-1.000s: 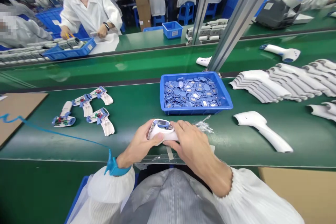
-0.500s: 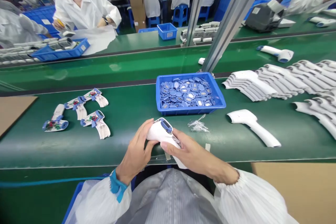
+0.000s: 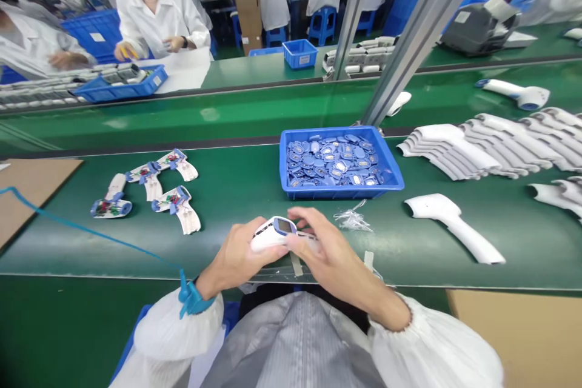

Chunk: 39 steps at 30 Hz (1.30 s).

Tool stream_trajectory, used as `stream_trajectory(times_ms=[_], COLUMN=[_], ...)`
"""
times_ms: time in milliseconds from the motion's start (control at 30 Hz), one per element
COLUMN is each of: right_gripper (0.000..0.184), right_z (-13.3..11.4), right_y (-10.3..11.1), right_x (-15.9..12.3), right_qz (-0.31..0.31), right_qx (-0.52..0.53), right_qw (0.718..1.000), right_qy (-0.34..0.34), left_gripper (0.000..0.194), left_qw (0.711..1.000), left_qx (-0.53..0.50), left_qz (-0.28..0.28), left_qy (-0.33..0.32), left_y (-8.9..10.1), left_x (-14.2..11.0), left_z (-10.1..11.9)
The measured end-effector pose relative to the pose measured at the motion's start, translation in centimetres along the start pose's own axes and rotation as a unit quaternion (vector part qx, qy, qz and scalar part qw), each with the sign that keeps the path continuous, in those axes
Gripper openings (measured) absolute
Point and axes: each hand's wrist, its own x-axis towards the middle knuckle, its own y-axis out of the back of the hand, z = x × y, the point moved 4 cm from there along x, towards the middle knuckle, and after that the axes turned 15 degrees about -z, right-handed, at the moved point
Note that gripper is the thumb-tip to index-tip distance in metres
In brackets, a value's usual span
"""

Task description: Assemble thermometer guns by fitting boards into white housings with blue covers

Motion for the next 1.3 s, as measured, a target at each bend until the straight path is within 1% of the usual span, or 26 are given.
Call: stream_trajectory(times_ms=[67, 100, 133, 167, 200, 233, 267, 300, 333, 367, 400, 433, 500, 567, 633, 700, 767, 867, 933, 1000, 1033, 1067, 1133, 1167, 1233, 1300], right_gripper=[0.04, 0.044, 0.05, 0.057, 0.063, 0.068, 0.071, 0.072, 0.073, 0.072, 0.071, 0.07, 0.067, 0.061, 0.056, 0.053, 0.053, 0.051, 0.045, 0.042, 0.041, 0.039, 0.041, 0.047, 0.057, 0.058], right_z=[-0.5, -0.8, -1.1, -1.2, -1.1, -0.7, -0.3, 0.2, 0.6, 1.1, 1.4, 1.7, 1.6, 0.7, -0.5, -1.5, -1.7, -0.8, -0.3, -0.3, -0.5, -0.9, -1.9, -2.6, -3.8, -4.7], right_y=[-0.1, -0.2, -0.2, -0.2, -0.3, -0.6, -1.0, -1.6, -2.1, -2.5, -2.8, -3.0, -3.3, -3.3, -3.1, -2.8, -2.8, -3.0, -2.9, -2.5, -2.3, -2.1, -2.1, -2.3, -2.8, -3.2], right_x=[1.7, 2.5, 3.3, 3.8, 4.1, 4.2, 3.9, 3.4, 2.7, 2.0, 1.4, 1.0, 0.3, 0.1, -0.1, -0.2, -0.5, -1.0, -0.8, 0.1, 0.9, 1.7, 3.6, 4.5, 5.8, 6.5], right_qz=[0.078, 0.1, 0.106, 0.092, 0.056, 0.001, -0.062, -0.12, -0.158, -0.171, -0.165, -0.152, -0.136, -0.137, -0.138, -0.133, -0.131, -0.131, -0.126, -0.08, -0.042, 0.004, 0.1, 0.141, 0.202, 0.235], right_qx=[0.016, 0.011, 0.007, 0.013, 0.038, 0.082, 0.139, 0.196, 0.243, 0.275, 0.286, 0.274, 0.204, 0.128, 0.082, 0.068, 0.059, 0.024, -0.005, -0.013, -0.006, 0.0, -0.012, -0.038, -0.123, -0.211], right_qw=[0.997, 0.995, 0.994, 0.995, 0.995, 0.992, 0.98, 0.962, 0.943, 0.931, 0.929, 0.937, 0.96, 0.977, 0.985, 0.988, 0.988, 0.989, 0.991, 0.997, 0.999, 1.0, 0.995, 0.989, 0.972, 0.948], right_qy=[-0.006, -0.017, -0.03, -0.047, -0.071, -0.1, -0.128, -0.148, -0.162, -0.168, -0.166, -0.157, -0.134, -0.098, -0.066, -0.048, -0.057, -0.07, -0.038, 0.0, 0.01, 0.012, -0.002, -0.009, -0.002, 0.027], left_gripper=[0.035, 0.034, 0.032, 0.033, 0.035, 0.038, 0.039, 0.04, 0.039, 0.04, 0.041, 0.042, 0.045, 0.046, 0.048, 0.049, 0.048, 0.048, 0.047, 0.04, 0.039, 0.039, 0.035, 0.034, 0.028, 0.022], left_qw=[1.0, 0.999, 0.999, 0.997, 0.993, 0.988, 0.982, 0.979, 0.98, 0.982, 0.983, 0.984, 0.979, 0.967, 0.959, 0.96, 0.964, 0.976, 0.991, 0.998, 0.999, 0.998, 0.998, 0.998, 0.999, 1.0], left_qx=[-0.005, -0.015, -0.03, -0.052, -0.081, -0.111, -0.131, -0.134, -0.115, -0.077, -0.029, 0.022, 0.114, 0.19, 0.23, 0.232, 0.221, 0.168, 0.102, 0.055, 0.045, 0.038, 0.017, -0.001, -0.034, -0.022], left_qz=[0.022, 0.029, 0.041, 0.057, 0.077, 0.102, 0.126, 0.147, 0.162, 0.174, 0.178, 0.172, 0.152, 0.134, 0.117, 0.104, 0.097, 0.094, 0.053, 0.01, 0.003, 0.01, 0.044, 0.05, 0.028, 0.015], left_qy=[0.009, 0.005, 0.007, 0.017, 0.03, 0.041, 0.045, 0.039, 0.023, 0.002, -0.019, -0.039, -0.076, -0.104, -0.116, -0.115, -0.114, -0.102, -0.062, -0.001, 0.024, 0.039, 0.037, 0.027, 0.012, 0.001], left_y=[0.4, 0.5, 0.6, 0.7, 0.8, 0.9, 1.1, 1.3, 1.5, 1.6, 1.6, 1.5, 1.2, 1.0, 1.0, 1.1, 1.3, 1.6, 1.6, 1.6, 1.6, 1.7, 2.0, 2.0, 1.6, 1.1], left_x=[0.1, 0.1, 0.0, -0.1, -0.4, -0.7, -1.0, -1.4, -1.7, -2.0, -2.3, -2.6, -3.0, -3.5, -3.9, -4.0, -4.0, -3.7, -3.3, -2.8, -2.5, -2.3, -1.9, -1.7, -1.3, -1.0], left_z=[0.6, 0.8, 0.9, 0.7, 0.4, -0.1, -0.5, -1.0, -1.3, -1.6, -1.9, -2.1, -2.6, -3.1, -3.5, -3.8, -3.8, -3.5, -3.3, -2.9, -2.5, -2.1, -1.1, -0.7, -0.1, 0.2])
